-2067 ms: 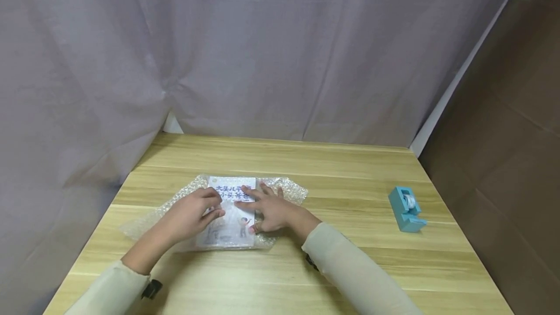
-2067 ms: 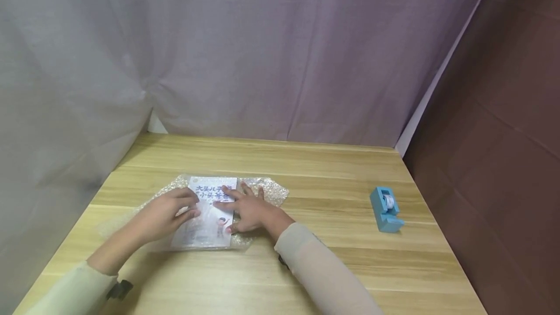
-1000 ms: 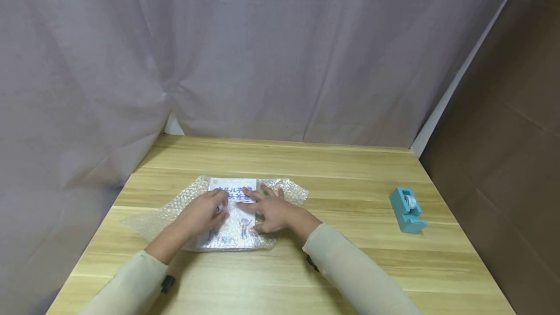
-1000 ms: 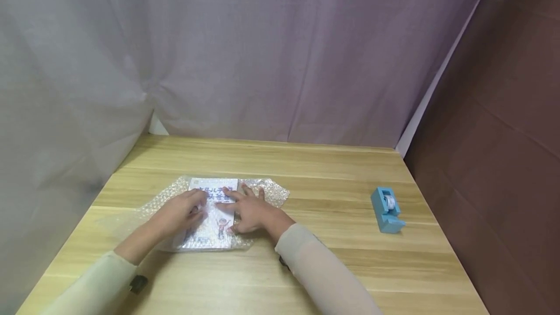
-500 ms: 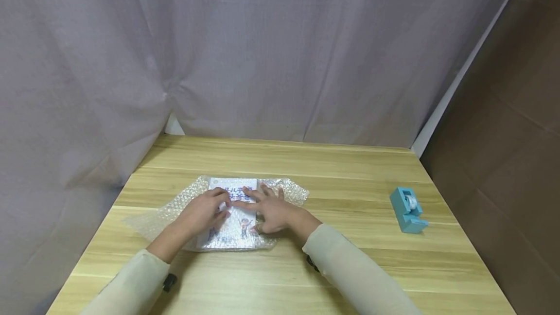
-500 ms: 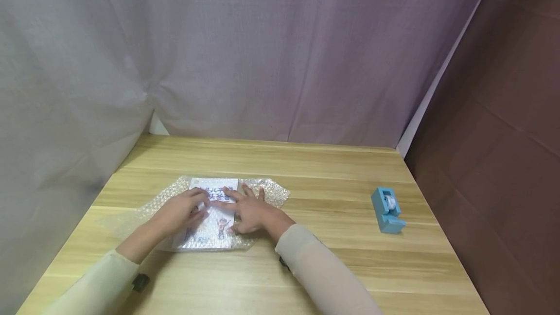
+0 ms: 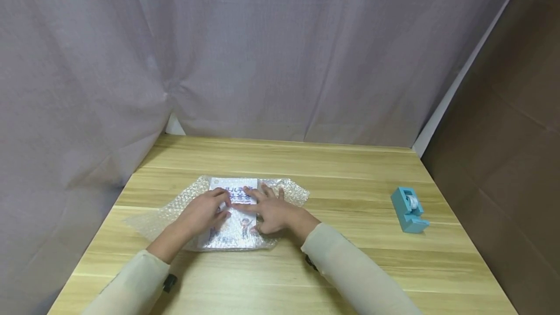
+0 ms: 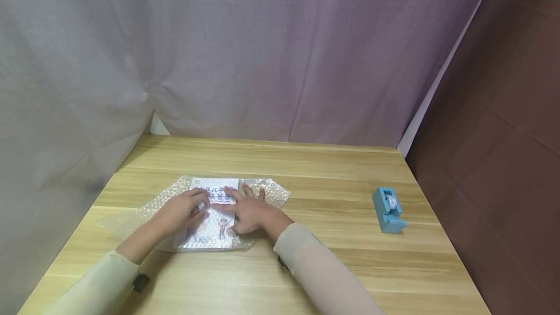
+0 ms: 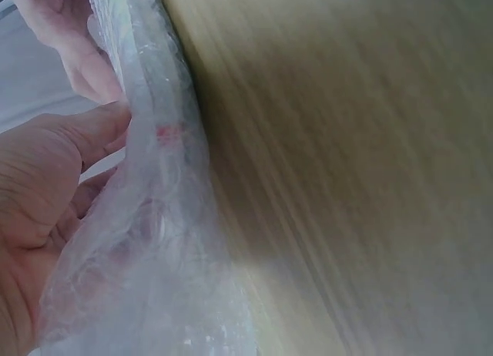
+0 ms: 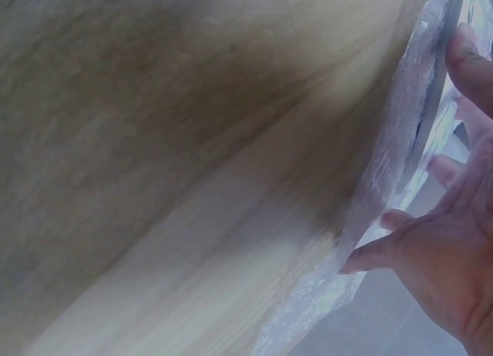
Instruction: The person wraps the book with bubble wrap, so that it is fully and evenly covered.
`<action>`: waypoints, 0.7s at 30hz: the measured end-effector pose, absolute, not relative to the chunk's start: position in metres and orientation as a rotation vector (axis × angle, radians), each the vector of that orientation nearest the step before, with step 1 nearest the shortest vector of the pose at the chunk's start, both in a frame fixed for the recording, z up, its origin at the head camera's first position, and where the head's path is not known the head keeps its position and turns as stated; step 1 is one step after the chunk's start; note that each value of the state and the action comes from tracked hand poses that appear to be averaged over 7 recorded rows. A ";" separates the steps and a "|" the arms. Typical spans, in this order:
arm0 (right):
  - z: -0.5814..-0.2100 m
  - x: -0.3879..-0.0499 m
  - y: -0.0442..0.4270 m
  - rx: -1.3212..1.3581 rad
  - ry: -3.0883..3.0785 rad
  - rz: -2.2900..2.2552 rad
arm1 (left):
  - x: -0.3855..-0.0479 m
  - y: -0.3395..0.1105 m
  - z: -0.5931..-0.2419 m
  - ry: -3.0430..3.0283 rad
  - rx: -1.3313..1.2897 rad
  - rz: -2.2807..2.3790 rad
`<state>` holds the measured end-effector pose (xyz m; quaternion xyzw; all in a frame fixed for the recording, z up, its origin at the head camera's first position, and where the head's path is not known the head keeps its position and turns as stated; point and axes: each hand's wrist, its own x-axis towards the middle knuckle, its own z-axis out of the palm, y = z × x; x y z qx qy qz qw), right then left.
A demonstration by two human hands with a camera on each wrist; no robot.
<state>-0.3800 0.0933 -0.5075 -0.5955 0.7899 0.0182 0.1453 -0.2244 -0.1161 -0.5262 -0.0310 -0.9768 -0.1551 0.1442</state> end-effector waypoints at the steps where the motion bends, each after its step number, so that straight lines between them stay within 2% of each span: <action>1: -0.507 -0.380 0.093 -1.713 2.276 0.052 | -0.224 -0.116 -0.526 -2.826 -0.090 -0.446; 13: -0.504 -0.380 0.094 -1.696 2.254 0.003 | -0.209 -0.141 -0.501 -3.102 -0.198 -0.827; 21: -0.505 -0.381 0.095 -1.696 2.262 0.008 | -0.197 -0.155 -0.497 -3.155 -0.248 -0.907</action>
